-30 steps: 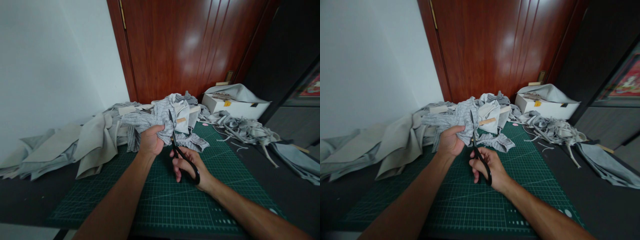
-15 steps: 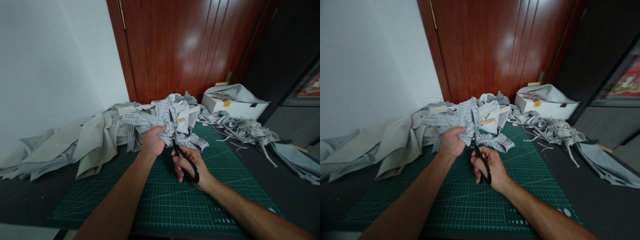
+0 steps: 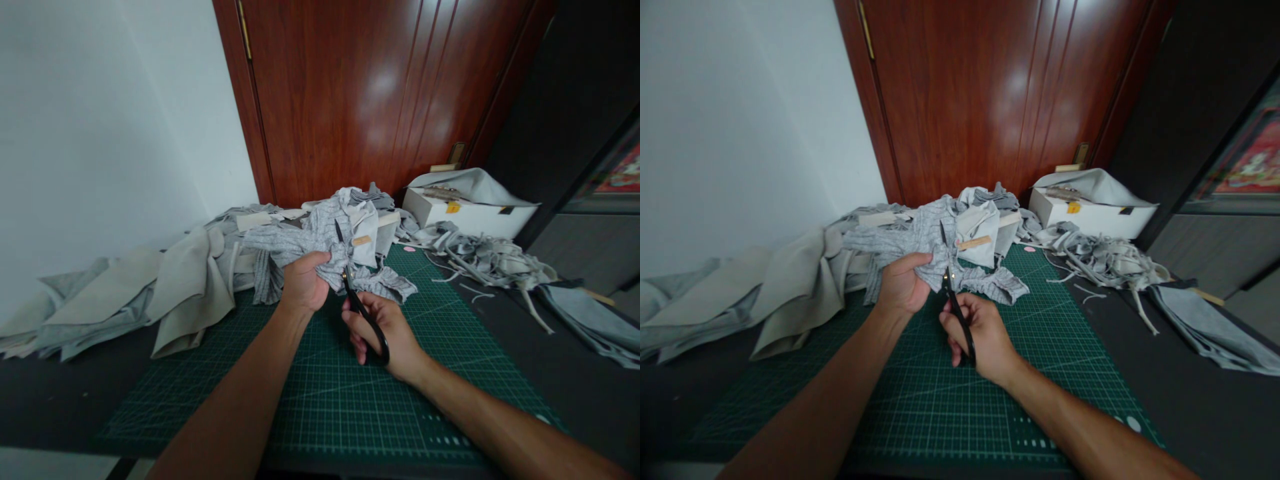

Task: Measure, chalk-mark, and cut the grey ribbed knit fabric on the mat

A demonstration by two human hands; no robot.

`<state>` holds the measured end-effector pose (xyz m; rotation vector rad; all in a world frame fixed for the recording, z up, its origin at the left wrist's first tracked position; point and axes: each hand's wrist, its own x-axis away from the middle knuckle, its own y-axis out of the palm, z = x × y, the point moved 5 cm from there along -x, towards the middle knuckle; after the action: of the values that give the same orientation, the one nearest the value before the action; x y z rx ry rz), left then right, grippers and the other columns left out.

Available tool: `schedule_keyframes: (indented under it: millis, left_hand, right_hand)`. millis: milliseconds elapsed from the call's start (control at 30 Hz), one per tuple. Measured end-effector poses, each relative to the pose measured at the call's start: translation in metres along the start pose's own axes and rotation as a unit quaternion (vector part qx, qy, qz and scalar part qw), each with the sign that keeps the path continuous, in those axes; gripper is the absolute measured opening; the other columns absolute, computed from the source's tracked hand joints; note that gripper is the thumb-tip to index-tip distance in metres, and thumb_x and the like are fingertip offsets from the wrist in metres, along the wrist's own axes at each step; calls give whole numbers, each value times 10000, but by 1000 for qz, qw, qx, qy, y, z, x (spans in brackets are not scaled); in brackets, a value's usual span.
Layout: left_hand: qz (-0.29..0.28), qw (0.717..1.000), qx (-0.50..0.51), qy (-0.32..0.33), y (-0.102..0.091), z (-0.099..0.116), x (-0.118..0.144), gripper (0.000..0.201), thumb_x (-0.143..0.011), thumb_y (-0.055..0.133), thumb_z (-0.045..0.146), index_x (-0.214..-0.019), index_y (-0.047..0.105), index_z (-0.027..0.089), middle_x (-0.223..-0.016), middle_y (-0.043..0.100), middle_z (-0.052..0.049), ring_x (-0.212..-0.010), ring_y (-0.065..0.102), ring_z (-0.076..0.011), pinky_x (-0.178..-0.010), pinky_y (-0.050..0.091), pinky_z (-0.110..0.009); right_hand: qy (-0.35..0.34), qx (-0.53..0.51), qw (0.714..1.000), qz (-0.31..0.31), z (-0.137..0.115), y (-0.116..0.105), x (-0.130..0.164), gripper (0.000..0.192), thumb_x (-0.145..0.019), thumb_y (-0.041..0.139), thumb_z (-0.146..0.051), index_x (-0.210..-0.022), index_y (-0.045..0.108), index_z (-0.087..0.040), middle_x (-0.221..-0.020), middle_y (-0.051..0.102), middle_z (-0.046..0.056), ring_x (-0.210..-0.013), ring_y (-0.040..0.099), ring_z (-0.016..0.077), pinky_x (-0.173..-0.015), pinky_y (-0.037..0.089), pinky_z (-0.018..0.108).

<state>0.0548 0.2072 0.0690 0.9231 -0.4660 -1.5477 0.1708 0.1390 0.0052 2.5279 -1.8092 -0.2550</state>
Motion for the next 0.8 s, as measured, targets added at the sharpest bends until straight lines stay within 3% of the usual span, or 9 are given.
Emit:
schedule_keyframes:
  millis: [433,800]
  left_hand:
    - [25,1000,-12,-6,-4,-2,2,570,-457,776,61,-1011,782,194,-1034,818,-55,-1148,729,-387,-1032,539,-506]
    - [28,999,-24,-24,-4,-9,6,543,-463,795,91,-996,776,189,-944,813,-51,-1053,755,-376,-979,561,-505]
  right_hand:
    - [-2,-17,1000,25,0,-1,-3,375,-729,858,-408,-892,601,-190,-464,570,-113,-332,494,78,-345,486,186]
    - [-2,-18,999,35,1,-6,-4,412,-727,882,-430,-912,608,-184,-463,586,-103,-326,512,92,-344,460,184]
